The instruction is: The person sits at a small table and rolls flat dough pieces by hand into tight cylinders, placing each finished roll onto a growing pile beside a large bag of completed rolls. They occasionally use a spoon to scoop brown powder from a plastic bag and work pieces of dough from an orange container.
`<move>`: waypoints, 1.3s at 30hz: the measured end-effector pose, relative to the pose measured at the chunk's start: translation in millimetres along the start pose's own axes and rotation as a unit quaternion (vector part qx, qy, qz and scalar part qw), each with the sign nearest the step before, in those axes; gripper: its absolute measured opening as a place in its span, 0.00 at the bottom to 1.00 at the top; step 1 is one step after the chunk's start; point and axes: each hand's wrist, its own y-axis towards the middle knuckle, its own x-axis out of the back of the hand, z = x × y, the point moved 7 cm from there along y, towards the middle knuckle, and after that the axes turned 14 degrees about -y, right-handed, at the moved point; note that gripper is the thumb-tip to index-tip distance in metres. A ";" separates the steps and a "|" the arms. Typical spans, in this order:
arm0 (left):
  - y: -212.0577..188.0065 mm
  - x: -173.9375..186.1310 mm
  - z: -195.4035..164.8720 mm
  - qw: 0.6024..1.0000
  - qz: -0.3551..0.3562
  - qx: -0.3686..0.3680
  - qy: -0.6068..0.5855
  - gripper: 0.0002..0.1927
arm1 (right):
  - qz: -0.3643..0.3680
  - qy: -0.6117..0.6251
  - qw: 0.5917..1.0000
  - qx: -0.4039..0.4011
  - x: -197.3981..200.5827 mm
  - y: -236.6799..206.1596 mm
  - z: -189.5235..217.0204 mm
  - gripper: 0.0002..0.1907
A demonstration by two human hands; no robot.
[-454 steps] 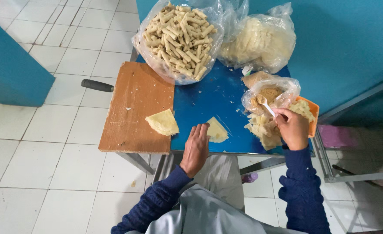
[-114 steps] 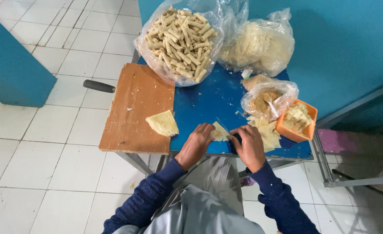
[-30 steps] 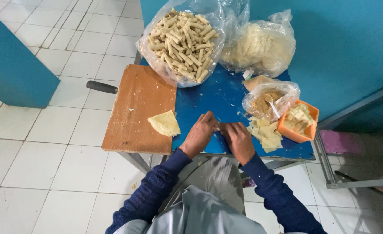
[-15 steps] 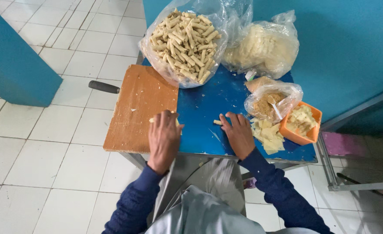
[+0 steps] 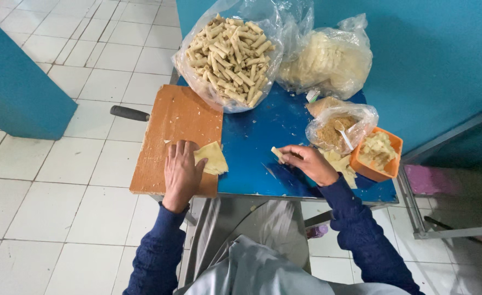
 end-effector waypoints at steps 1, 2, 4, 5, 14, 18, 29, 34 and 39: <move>0.5 0.7 -1.6 1.000 0.005 -0.007 -0.020 0.19 | 0.019 0.025 0.999 -0.008 -0.6 -2.1 -2.6 0.14; 1.4 1.2 -3.1 0.999 0.009 -0.013 -0.040 0.18 | 0.042 0.063 0.997 -0.019 -2.5 -3.8 -4.9 0.15; 2.4 1.7 -4.8 0.997 0.010 -0.016 -0.073 0.17 | 0.089 0.138 0.986 -0.037 -7.9 -6.4 -8.1 0.17; 1.6 0.5 -5.2 0.996 0.006 -0.010 -0.086 0.17 | 0.099 0.151 0.983 -0.037 -8.9 -7.0 -8.7 0.17; -7.0 -20.2 -21.7 0.947 -0.016 0.026 -0.321 0.17 | 0.082 0.229 0.968 -0.066 -22.1 -21.5 -8.9 0.18; -11.2 -48.7 -60.7 0.933 0.019 -0.007 -0.359 0.20 | 0.032 0.220 0.973 -0.067 -31.8 -40.6 -3.4 0.18; -47.5 -157.6 -85.3 0.768 0.192 0.026 -0.610 0.07 | -0.018 0.235 0.968 -0.090 -37.5 -83.0 17.8 0.15; -63.3 -188.2 -72.6 0.744 0.204 0.129 -0.622 0.07 | -0.174 -0.082 0.979 -0.065 6.7 -108.2 37.1 0.15; -68.3 -176.0 -73.5 0.731 0.208 0.140 -0.635 0.08 | -0.425 -0.541 0.716 -0.117 93.6 -156.3 53.7 0.16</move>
